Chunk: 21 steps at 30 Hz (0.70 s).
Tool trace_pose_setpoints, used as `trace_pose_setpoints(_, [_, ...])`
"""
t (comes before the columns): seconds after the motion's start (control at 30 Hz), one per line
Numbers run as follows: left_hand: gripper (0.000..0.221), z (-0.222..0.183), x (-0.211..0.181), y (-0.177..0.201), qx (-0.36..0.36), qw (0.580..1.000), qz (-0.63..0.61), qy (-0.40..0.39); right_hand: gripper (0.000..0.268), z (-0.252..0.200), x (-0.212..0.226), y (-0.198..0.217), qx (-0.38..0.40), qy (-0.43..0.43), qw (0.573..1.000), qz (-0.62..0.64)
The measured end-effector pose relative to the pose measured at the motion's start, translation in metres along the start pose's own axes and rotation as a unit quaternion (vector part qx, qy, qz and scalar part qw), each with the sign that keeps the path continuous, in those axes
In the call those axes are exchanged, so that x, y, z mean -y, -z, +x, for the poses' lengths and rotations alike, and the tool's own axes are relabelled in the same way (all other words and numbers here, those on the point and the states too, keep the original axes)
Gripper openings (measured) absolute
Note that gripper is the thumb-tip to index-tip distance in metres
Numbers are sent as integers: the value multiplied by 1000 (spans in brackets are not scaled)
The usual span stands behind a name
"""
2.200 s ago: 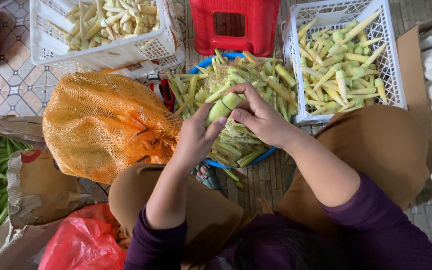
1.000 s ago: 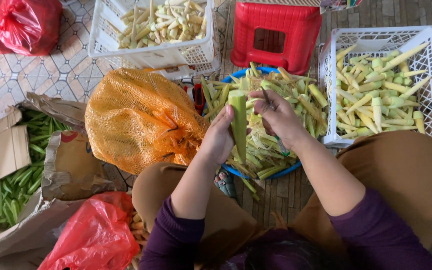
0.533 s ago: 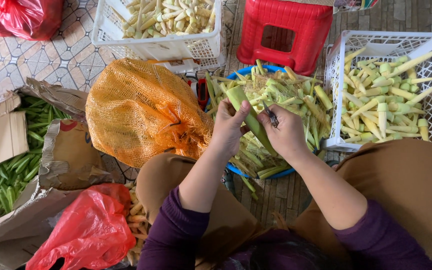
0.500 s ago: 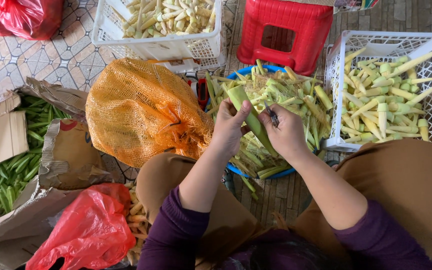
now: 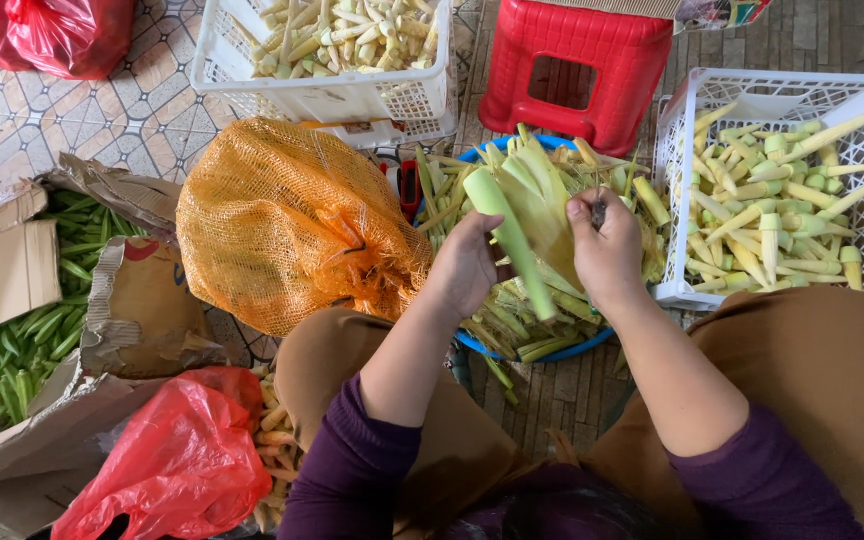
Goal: Peeling the husks off baby corn ears and placing the cleaned corn into a plastic crate.
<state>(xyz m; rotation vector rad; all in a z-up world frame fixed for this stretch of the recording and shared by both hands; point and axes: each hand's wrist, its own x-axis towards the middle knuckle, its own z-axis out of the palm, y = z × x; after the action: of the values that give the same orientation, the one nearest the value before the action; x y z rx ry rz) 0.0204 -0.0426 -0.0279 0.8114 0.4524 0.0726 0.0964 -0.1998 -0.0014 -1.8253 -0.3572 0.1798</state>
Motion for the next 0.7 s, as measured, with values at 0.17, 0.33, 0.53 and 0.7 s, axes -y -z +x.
trace_pose_setpoints(0.17, [40,-20,-24,-13,-70,994,79,-12,18,13,6,10,-19,-13,999,-46])
trace_pose_setpoints(0.33, [55,-26,-43,-10,-1,964,264,-18,66,11,37,19,112,-26,984,-137])
trace_pose_setpoints(0.53, [45,-25,-50,-3,65,958,279,23,57,-12,54,6,297,23,954,-38])
trace_pose_setpoints(0.7, [40,-35,-70,-10,115,947,301,21,57,-9,49,8,281,74,956,-38])
